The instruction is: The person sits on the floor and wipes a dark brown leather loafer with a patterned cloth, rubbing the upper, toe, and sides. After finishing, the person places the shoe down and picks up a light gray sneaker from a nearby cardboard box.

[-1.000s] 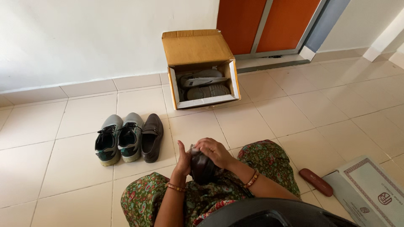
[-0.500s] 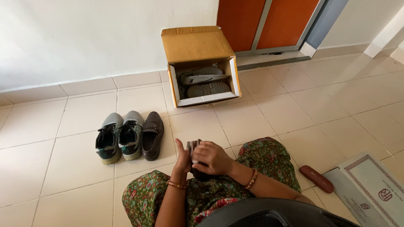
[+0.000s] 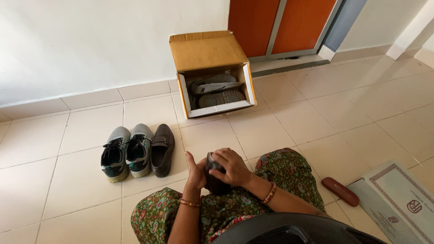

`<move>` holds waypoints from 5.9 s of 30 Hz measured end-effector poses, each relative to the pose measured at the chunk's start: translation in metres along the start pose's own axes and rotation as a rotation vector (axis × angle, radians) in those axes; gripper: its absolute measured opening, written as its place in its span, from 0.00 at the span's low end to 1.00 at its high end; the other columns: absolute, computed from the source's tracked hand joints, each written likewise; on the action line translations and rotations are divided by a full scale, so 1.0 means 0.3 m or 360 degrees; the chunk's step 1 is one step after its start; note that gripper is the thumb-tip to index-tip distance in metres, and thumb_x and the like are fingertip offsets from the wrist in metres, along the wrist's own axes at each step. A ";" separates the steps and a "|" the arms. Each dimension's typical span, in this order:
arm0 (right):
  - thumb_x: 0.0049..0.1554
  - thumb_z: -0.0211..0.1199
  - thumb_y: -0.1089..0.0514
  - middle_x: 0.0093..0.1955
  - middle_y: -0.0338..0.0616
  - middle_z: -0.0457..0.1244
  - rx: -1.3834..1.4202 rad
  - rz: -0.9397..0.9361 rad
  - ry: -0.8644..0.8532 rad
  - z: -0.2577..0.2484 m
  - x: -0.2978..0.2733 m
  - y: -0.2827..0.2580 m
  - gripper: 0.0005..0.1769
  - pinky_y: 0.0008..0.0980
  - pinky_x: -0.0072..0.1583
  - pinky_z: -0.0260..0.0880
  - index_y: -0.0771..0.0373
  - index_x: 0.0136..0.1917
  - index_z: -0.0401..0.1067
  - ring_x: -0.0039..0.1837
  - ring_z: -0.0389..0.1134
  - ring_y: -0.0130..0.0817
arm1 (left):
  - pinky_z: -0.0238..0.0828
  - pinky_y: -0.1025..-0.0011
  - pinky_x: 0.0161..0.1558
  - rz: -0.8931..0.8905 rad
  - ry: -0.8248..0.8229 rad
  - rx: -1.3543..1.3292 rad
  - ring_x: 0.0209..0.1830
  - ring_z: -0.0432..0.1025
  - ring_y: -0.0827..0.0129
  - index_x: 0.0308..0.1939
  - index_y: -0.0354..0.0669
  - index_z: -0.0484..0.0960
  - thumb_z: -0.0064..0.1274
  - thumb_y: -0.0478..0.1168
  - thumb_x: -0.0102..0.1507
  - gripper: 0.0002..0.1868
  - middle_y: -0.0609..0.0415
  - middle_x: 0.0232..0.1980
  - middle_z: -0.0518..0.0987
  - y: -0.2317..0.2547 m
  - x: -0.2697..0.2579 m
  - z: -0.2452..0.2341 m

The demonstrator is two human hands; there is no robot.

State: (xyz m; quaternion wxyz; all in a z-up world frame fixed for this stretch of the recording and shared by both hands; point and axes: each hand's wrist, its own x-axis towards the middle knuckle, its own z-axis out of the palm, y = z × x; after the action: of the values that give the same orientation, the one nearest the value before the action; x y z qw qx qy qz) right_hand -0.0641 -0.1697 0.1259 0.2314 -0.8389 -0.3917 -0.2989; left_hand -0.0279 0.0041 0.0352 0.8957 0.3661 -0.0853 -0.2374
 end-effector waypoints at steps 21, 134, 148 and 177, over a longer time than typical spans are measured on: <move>0.60 0.33 0.21 0.80 0.47 0.51 0.2281 0.1831 -0.0733 0.170 -0.168 0.067 0.48 0.45 0.79 0.59 0.50 0.81 0.39 0.82 0.53 0.41 | 0.74 0.74 0.27 0.0124 -0.0190 -0.0040 0.23 0.73 0.71 0.37 0.35 0.84 0.23 0.84 0.66 0.55 0.51 0.30 0.82 -0.043 -0.008 -0.200; 0.61 0.59 0.57 0.71 0.56 0.54 0.0212 0.0738 -0.1153 0.460 -0.508 0.252 0.25 0.45 0.62 0.70 0.64 0.69 0.63 0.66 0.63 0.53 | 0.74 0.69 0.44 -0.0022 0.0964 0.0627 0.43 0.76 0.68 0.60 0.32 0.77 0.45 0.50 0.71 0.24 0.50 0.47 0.82 -0.322 0.263 -0.336; 0.57 0.64 0.64 0.51 0.48 0.64 0.0394 0.0987 -0.0274 0.535 -0.314 0.378 0.04 0.43 0.55 0.70 0.63 0.47 0.74 0.53 0.68 0.49 | 0.72 0.63 0.47 -0.0144 0.1074 0.1065 0.43 0.76 0.61 0.59 0.35 0.78 0.44 0.53 0.70 0.25 0.45 0.47 0.83 -0.306 0.255 -0.315; 0.61 0.63 0.44 0.56 0.53 0.67 0.0955 0.1877 -0.0551 0.585 -0.151 0.529 0.27 0.40 0.57 0.70 0.66 0.63 0.67 0.56 0.69 0.43 | 0.73 0.61 0.55 0.0052 0.1056 0.1029 0.56 0.76 0.53 0.71 0.36 0.69 0.44 0.48 0.71 0.28 0.38 0.60 0.80 -0.341 0.264 -0.300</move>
State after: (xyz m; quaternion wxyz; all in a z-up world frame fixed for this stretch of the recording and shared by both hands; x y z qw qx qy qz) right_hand 0.0949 -0.1769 -0.0550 0.5121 -0.8473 0.0336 0.1371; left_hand 0.0336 -0.0426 -0.1021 0.7182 0.6814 0.1303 -0.0545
